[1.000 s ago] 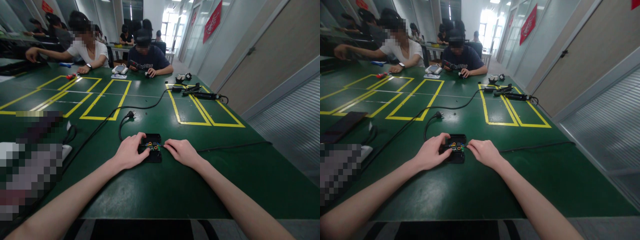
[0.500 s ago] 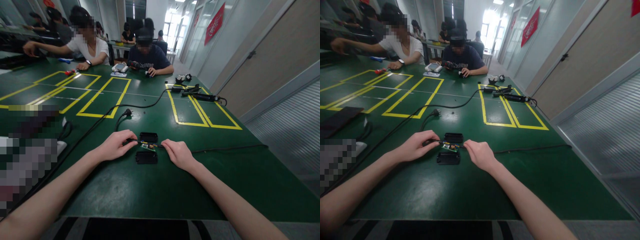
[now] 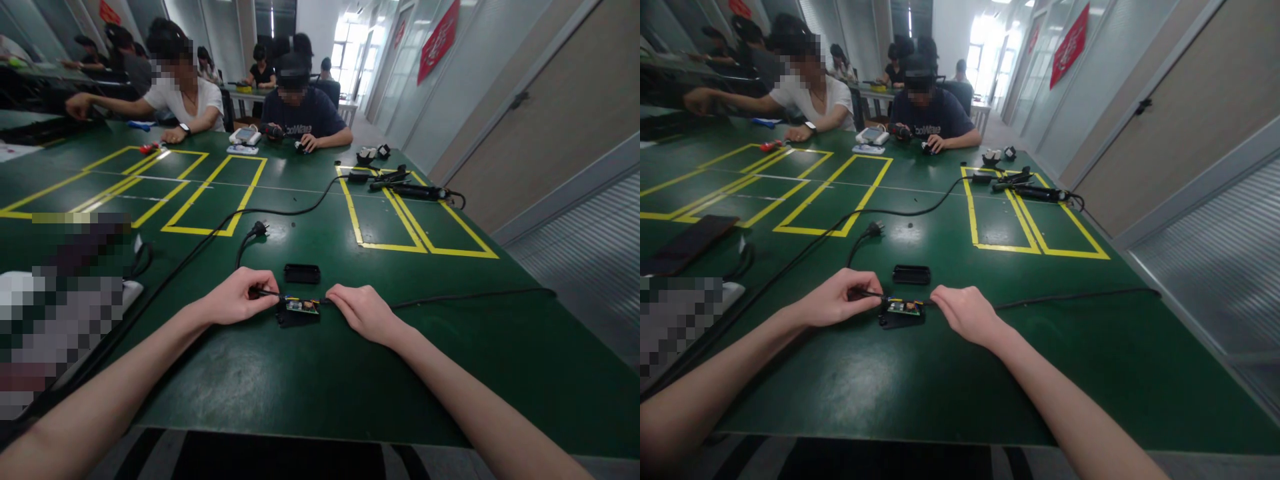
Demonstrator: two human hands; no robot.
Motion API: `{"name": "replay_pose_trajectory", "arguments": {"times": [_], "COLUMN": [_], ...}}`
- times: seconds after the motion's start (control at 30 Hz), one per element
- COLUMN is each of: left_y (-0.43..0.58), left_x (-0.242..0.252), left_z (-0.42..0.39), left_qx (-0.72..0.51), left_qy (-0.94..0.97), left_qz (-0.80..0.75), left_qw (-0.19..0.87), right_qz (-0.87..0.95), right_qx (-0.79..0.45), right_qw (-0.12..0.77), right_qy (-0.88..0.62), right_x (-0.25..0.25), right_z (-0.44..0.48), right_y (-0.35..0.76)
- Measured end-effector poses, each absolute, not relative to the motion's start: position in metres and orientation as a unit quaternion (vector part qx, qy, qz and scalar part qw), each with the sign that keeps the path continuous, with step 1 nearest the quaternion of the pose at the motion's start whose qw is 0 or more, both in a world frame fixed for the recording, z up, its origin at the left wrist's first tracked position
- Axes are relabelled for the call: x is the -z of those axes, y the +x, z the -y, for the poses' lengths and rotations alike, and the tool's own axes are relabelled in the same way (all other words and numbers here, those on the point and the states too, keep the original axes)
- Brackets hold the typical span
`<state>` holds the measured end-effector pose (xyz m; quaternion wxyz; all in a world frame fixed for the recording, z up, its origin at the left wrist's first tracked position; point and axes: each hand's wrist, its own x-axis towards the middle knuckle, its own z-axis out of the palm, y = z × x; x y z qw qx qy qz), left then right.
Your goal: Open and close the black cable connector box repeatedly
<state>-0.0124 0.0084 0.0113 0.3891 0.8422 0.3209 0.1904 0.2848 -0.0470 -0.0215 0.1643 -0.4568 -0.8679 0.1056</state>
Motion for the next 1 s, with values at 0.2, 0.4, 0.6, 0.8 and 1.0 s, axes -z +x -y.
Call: {"name": "replay_pose_trajectory", "arguments": {"times": [0.2,0.4,0.6,0.8,1.0], "left_y": [-0.01,-0.008,-0.002,0.0,-0.001], "left_x": [-0.008,-0.001,0.003,0.005,0.006], "left_z": [-0.006,-0.008,-0.008,-0.007,-0.006], "left_qx": [-0.199,-0.209,-0.223,-0.234,-0.249], "left_qy": [0.862,0.869,0.879,0.882,0.881], "left_qz": [-0.311,-0.321,-0.323,-0.314,-0.327], "left_qw": [0.348,0.313,0.271,0.261,0.235], "right_qz": [0.863,0.853,0.841,0.834,0.825], "right_qx": [-0.111,-0.111,-0.125,-0.134,-0.137], "right_qw": [0.197,0.231,0.263,0.278,0.287], "right_qy": [-0.452,-0.455,-0.457,-0.457,-0.467], "right_x": [0.021,0.02,0.018,0.017,0.018], "right_z": [0.046,0.044,0.043,0.043,0.044], "right_y": [0.283,0.286,0.285,0.284,0.283]}}
